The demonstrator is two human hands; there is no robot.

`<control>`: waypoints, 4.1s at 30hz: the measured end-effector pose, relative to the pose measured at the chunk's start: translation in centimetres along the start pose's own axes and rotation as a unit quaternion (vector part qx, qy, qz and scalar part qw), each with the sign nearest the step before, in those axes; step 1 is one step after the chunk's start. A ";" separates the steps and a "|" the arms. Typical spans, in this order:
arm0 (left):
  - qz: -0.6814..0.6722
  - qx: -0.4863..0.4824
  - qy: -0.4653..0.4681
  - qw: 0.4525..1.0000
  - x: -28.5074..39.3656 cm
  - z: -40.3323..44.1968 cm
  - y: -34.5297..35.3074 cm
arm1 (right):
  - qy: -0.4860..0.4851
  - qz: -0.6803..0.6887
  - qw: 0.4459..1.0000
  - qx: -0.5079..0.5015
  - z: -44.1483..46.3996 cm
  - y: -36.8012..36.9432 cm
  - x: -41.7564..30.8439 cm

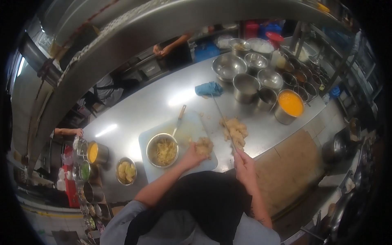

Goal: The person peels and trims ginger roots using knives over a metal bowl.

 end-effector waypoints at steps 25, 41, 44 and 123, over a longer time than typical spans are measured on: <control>0.147 0.160 0.201 0.955 -6.4 3.3 -1.5 | 0.012 -0.164 0.983 -0.081 -1.5 3.1 -2.0; 0.114 0.138 0.161 0.971 -6.3 0.8 -1.6 | -0.003 -0.421 0.887 -0.191 -5.5 -0.4 -0.2; 0.073 0.132 0.138 0.979 -7.0 1.2 -1.6 | 0.020 -0.444 0.868 -0.223 -6.2 -0.8 -0.6; -0.191 0.055 0.000 0.980 -9.4 0.9 -1.0 | 0.014 -0.532 0.808 -0.251 -8.9 1.6 -1.2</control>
Point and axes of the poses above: each hand's wrist, its own z-axis towards the middle knuckle, its own y-axis out of the palm, x = y × z, the point moved 5 cm from there along z, towards the middle knuckle, and after that the axes turned 3 degrees about x, right-handed, at the moved point
